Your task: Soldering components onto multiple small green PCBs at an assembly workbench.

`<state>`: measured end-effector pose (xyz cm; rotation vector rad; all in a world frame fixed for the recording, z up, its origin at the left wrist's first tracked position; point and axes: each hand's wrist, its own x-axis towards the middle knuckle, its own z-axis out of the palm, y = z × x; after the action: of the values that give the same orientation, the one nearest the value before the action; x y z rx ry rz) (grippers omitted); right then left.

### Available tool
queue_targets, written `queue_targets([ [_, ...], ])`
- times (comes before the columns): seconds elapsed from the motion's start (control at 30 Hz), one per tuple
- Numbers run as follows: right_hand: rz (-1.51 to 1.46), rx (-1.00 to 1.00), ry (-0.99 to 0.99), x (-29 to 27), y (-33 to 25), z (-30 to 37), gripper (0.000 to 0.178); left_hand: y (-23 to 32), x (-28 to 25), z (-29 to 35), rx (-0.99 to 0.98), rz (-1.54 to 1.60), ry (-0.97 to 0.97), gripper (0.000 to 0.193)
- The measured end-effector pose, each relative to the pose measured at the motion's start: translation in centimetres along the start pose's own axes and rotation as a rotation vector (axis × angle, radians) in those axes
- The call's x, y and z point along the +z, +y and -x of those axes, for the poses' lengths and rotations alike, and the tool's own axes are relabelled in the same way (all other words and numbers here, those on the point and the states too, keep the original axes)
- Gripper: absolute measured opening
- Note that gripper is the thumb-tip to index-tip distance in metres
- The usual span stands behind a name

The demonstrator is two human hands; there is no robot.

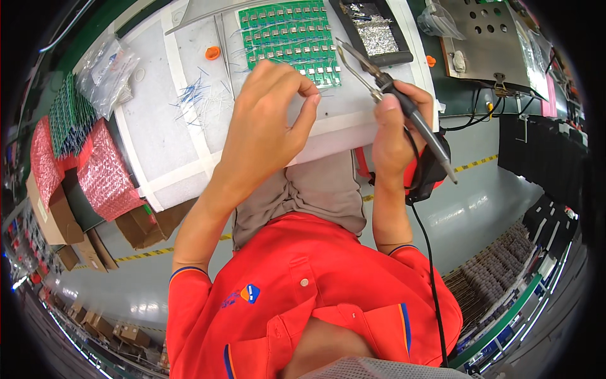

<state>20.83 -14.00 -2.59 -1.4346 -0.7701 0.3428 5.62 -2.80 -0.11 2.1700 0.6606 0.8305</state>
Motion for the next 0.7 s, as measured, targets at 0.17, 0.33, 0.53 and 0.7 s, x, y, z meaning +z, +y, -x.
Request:
queue_targets([
  [0.17, -0.162, 0.032, 0.103, -2.0, 0.9, -0.8, 0.013, -1.2, 0.9, -1.3, 0.123, -0.132, 0.033, 0.009],
  [0.33, -0.263, 0.033, 0.167, -2.1, 1.8, -0.8, 0.013, -2.2, 2.0, -1.4, 0.126, -0.163, 0.064, 0.009],
  [0.53, -0.435, 0.055, 0.146, -2.7, 0.1, -1.4, 0.011, -2.3, 2.0, -1.4, 0.132, -0.151, 0.061, 0.009],
  [0.7, -0.538, 0.310, 0.235, -3.3, 0.1, -2.7, 0.018, -2.0, 1.8, -1.5, 0.125, -0.169, 0.048, 0.010],
])
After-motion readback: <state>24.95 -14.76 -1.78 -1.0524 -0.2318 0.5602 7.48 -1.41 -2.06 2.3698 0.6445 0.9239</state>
